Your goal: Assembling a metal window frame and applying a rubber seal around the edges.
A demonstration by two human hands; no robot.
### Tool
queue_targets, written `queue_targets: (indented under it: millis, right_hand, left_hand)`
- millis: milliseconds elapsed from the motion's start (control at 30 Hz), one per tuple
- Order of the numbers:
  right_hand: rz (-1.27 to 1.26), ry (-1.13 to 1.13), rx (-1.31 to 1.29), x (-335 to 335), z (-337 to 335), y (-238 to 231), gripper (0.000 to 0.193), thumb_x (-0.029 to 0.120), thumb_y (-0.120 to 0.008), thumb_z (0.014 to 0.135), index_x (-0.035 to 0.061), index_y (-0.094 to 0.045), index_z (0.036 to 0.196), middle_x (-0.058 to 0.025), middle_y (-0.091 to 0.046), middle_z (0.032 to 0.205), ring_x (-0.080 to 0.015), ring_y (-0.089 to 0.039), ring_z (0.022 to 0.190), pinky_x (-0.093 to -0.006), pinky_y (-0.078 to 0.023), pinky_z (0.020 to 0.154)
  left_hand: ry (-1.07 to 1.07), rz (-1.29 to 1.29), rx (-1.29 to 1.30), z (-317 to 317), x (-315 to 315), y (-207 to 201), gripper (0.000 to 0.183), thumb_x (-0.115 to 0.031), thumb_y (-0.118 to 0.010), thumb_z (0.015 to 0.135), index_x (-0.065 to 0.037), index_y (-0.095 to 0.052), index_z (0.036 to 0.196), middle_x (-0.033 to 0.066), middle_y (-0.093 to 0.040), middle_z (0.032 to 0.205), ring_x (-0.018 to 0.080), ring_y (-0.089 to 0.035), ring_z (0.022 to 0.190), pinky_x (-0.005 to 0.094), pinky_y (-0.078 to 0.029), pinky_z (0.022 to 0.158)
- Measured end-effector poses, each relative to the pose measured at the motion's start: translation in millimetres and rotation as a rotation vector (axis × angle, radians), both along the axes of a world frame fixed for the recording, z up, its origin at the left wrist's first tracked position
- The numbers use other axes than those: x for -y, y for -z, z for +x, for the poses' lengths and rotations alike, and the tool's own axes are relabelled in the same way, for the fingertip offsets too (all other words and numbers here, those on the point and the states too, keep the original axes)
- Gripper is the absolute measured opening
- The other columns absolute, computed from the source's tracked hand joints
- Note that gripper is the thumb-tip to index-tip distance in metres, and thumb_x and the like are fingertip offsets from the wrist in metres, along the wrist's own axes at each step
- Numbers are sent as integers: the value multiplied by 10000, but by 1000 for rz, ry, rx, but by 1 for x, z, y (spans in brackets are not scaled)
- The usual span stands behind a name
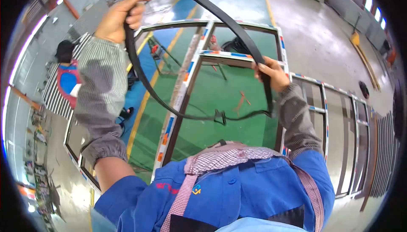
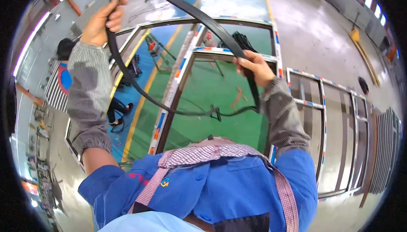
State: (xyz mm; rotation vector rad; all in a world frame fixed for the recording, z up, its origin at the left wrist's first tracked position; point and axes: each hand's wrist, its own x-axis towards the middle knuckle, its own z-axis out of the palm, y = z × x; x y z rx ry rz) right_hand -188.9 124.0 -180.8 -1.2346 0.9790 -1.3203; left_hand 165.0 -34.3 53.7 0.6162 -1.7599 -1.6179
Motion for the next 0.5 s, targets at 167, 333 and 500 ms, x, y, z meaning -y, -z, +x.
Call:
queue_targets:
  millis: [167, 333, 500]
  right_hand:
    - [38, 67, -168, -9, 5, -25, 207, 148, -545, 883, 16, -568, 1041, 7, -550, 784, -67, -508, 688, -216, -419, 608]
    - [-376, 402, -766, -12, 30, -16, 490, 153, -652, 801, 0, -433, 1212, -78, -589, 841, -159, -569, 759, -279, -440, 657]
    - [-285, 1052, -1145, 3, 15, -14, 352, 119, -632, 787, 100, -476, 1102, -161, -615, 966, -367, -600, 852, -419, -470, 691]
  left_hand:
    - [54, 127, -88, 30, -22, 14, 291, -293, -434, 966, -19, -496, 1046, -59, -356, 627, 6, -308, 456, 168, -278, 436]
    - [61, 138, -155, 52, -14, 26, 253, -312, -494, 937, -60, -522, 932, -70, -376, 606, 19, -320, 463, 190, -264, 424]
    - [21, 91, -282, 72, -12, -3, 245, -254, -466, 953, -121, -454, 747, -73, -318, 536, 43, -327, 424, 193, -300, 402]
